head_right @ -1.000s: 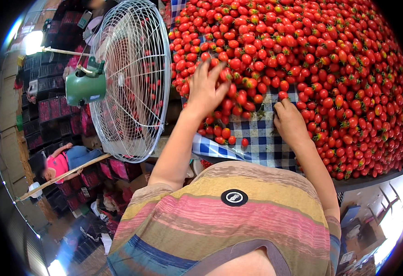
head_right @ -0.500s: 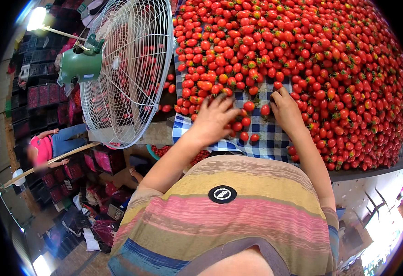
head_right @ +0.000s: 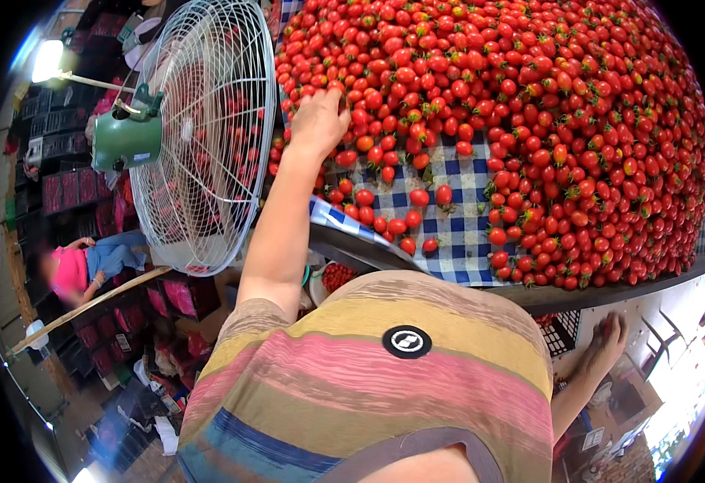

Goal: The person sorts tomatoes on a table by hand, picking up individual tomatoes and placing some into a small bowl while moving others across the table surface.

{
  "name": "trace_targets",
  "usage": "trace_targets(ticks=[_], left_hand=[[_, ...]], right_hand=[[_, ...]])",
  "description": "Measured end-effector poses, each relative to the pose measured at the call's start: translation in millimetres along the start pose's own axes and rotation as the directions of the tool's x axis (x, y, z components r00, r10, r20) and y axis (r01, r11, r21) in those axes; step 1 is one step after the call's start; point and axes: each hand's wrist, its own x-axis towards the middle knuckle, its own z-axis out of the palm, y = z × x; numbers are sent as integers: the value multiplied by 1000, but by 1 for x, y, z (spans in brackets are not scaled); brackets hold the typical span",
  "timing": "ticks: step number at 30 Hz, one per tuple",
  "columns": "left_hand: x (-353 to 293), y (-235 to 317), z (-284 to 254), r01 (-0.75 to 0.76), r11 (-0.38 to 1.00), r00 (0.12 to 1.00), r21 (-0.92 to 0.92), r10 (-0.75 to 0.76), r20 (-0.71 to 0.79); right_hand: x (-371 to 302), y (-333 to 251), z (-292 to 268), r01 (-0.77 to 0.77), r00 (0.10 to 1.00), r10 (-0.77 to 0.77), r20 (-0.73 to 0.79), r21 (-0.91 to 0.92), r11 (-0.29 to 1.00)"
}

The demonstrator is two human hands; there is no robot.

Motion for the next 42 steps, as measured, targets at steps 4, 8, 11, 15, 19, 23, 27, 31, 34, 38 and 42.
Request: trace_targets(ticks=[4,8,11,15,19,23,27,31,34,38,42], left_hand=[[16,33,-24,-172,978,985,-119,168,-43],[54,75,-13,-171,961,984,-217,157,-79],[45,92,11,-186,974,979,-132,173,-105],[-10,99,33,-453,876,890,-167,434,-137],[-85,73,31,-509,826,861,-243,486,-150],[-118,19,23,-259,955,954,-142,230,-193],[-111,-22,3,-58,985,962,-162,12,-272],[-42,-29,1,2,970,973,-243,-58,-223],[-14,-31,6,76,994,989,-75,-85,-123],[-6,-36,7,21,997,1000,-76,-21,-4],[-26,-38,0,-11,996,983,-87,26,182]], right_hand=[[-13,85,-62,128,989,-144,20,-594,794],[-1,-3,20,392,768,-631,113,-862,322],[4,-85,105,556,652,-751,106,-741,378],[5,-134,217,805,505,-805,313,-506,308],[-12,-167,339,949,316,-760,568,-183,258],[6,-152,426,974,222,-692,687,-126,187],[-13,-100,465,979,143,-567,812,-198,-37],[-71,-81,455,995,98,-447,889,-72,74],[-91,-92,430,984,-55,-380,923,115,137],[-86,-101,397,906,-43,-389,920,200,374],[-72,-103,382,825,187,-498,847,140,548]])
